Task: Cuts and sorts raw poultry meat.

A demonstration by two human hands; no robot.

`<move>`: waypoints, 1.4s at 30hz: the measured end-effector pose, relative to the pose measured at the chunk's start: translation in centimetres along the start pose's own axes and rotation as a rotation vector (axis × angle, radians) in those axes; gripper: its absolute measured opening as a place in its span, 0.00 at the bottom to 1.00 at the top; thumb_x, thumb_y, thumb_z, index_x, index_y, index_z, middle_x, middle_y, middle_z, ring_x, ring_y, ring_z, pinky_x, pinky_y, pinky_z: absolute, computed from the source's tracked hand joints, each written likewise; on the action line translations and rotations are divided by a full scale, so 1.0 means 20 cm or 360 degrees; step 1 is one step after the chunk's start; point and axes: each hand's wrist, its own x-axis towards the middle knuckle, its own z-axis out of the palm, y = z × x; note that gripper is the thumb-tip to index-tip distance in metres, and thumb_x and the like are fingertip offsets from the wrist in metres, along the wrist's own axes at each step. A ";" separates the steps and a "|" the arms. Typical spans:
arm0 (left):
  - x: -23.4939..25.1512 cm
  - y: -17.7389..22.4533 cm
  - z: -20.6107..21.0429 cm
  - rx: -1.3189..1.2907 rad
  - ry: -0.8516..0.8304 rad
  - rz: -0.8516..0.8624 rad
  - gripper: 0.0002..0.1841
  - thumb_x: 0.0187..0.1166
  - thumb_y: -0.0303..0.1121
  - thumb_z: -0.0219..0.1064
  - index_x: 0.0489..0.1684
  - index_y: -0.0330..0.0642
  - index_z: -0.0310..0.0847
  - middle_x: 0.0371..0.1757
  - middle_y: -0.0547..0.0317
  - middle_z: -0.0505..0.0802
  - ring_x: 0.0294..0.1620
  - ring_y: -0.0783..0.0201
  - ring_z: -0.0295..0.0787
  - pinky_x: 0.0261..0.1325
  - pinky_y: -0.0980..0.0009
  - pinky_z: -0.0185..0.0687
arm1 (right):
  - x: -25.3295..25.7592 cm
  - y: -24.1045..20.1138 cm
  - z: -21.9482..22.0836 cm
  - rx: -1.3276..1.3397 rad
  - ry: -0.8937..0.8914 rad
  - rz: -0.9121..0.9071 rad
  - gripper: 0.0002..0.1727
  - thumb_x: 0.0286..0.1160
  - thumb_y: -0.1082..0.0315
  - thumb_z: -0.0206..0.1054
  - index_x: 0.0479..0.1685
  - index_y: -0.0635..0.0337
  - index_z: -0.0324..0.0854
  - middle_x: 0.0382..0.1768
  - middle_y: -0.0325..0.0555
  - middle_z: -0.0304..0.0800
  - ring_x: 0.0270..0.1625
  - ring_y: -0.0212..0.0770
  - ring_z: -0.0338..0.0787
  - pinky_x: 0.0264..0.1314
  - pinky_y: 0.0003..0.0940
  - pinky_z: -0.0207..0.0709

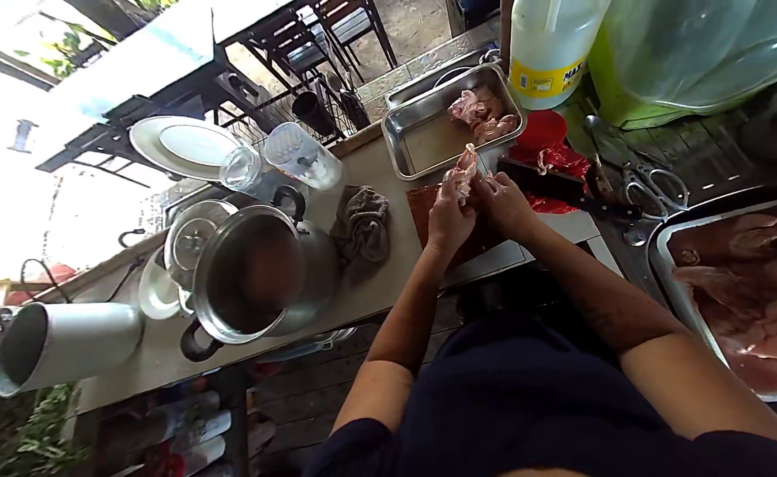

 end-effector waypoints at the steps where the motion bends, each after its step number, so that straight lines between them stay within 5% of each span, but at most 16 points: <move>1: 0.01 0.00 -0.02 -0.0030 -0.0045 0.0003 0.36 0.71 0.21 0.68 0.84 0.29 0.62 0.64 0.33 0.89 0.64 0.41 0.89 0.69 0.45 0.82 | 0.00 0.02 0.00 0.0020 -0.0006 -0.0017 0.23 0.67 0.84 0.68 0.65 0.74 0.81 0.57 0.66 0.91 0.62 0.70 0.87 0.66 0.62 0.79; 6: 0.12 -0.13 -0.06 -0.0315 -0.0228 0.0081 0.29 0.70 0.23 0.71 0.74 0.28 0.72 0.57 0.36 0.92 0.60 0.46 0.91 0.68 0.46 0.83 | 0.02 0.08 0.00 0.0116 -0.0004 -0.0231 0.15 0.70 0.83 0.64 0.56 0.70 0.83 0.52 0.63 0.92 0.57 0.66 0.89 0.65 0.59 0.78; 11: 0.18 -0.28 -0.07 -0.0724 -0.0453 0.0369 0.28 0.65 0.17 0.70 0.70 0.23 0.74 0.56 0.40 0.92 0.57 0.59 0.91 0.66 0.59 0.85 | 0.03 0.13 -0.02 0.0219 0.0015 -0.0451 0.10 0.71 0.83 0.64 0.48 0.69 0.85 0.45 0.59 0.93 0.54 0.61 0.90 0.67 0.54 0.76; 16: 0.13 -0.33 -0.08 -0.1275 -0.0662 0.0129 0.31 0.69 0.13 0.67 0.77 0.28 0.64 0.58 0.49 0.88 0.54 0.67 0.88 0.61 0.65 0.87 | 0.02 0.14 -0.02 0.0687 -0.0009 0.0102 0.22 0.63 0.73 0.78 0.60 0.68 0.84 0.50 0.58 0.94 0.52 0.54 0.95 0.60 0.57 0.87; 19: 0.02 -0.24 -0.06 -0.1238 -0.0485 -0.0002 0.32 0.81 0.25 0.62 0.85 0.32 0.56 0.69 0.46 0.83 0.63 0.64 0.84 0.67 0.63 0.82 | -0.01 0.09 -0.01 0.0843 0.0097 0.0311 0.24 0.54 0.74 0.82 0.53 0.69 0.81 0.42 0.57 0.94 0.44 0.52 0.94 0.51 0.58 0.86; 21: 0.01 -0.16 -0.04 -0.0832 -0.0192 -0.0130 0.34 0.83 0.47 0.66 0.84 0.36 0.64 0.71 0.40 0.85 0.68 0.51 0.85 0.71 0.50 0.81 | -0.01 0.02 0.02 0.0731 0.0067 0.0386 0.26 0.54 0.72 0.85 0.56 0.66 0.85 0.45 0.58 0.95 0.49 0.56 0.94 0.57 0.64 0.85; 23: 0.08 -0.08 -0.04 -0.0369 0.0017 -0.0200 0.37 0.81 0.58 0.68 0.75 0.32 0.75 0.64 0.33 0.88 0.68 0.39 0.86 0.71 0.39 0.78 | 0.02 -0.08 0.03 0.0461 -0.0074 0.0503 0.25 0.61 0.65 0.84 0.60 0.63 0.86 0.46 0.60 0.94 0.51 0.63 0.94 0.57 0.71 0.82; 27: 0.27 -0.14 -0.05 -0.0454 0.0070 -0.0307 0.25 0.84 0.53 0.66 0.60 0.39 0.87 0.53 0.43 0.94 0.60 0.47 0.90 0.67 0.41 0.78 | 0.08 -0.26 -0.04 0.0227 -0.0279 0.0712 0.23 0.75 0.65 0.73 0.68 0.65 0.81 0.51 0.68 0.92 0.56 0.70 0.91 0.59 0.72 0.79; 32: 0.35 -0.28 -0.02 -0.0770 0.0085 -0.0398 0.22 0.86 0.49 0.65 0.58 0.36 0.87 0.53 0.44 0.93 0.59 0.51 0.89 0.68 0.45 0.78 | 0.06 -0.29 0.06 0.0053 0.0119 0.0303 0.10 0.65 0.74 0.75 0.43 0.68 0.84 0.39 0.62 0.92 0.45 0.64 0.93 0.53 0.66 0.80; 42: 0.32 -0.30 0.01 -0.0802 0.0193 -0.0575 0.25 0.81 0.52 0.69 0.59 0.36 0.87 0.54 0.44 0.94 0.60 0.52 0.90 0.69 0.46 0.79 | -0.06 -0.25 0.18 -0.0044 0.0387 0.0052 0.03 0.68 0.77 0.70 0.37 0.66 0.86 0.38 0.59 0.92 0.43 0.61 0.93 0.52 0.64 0.79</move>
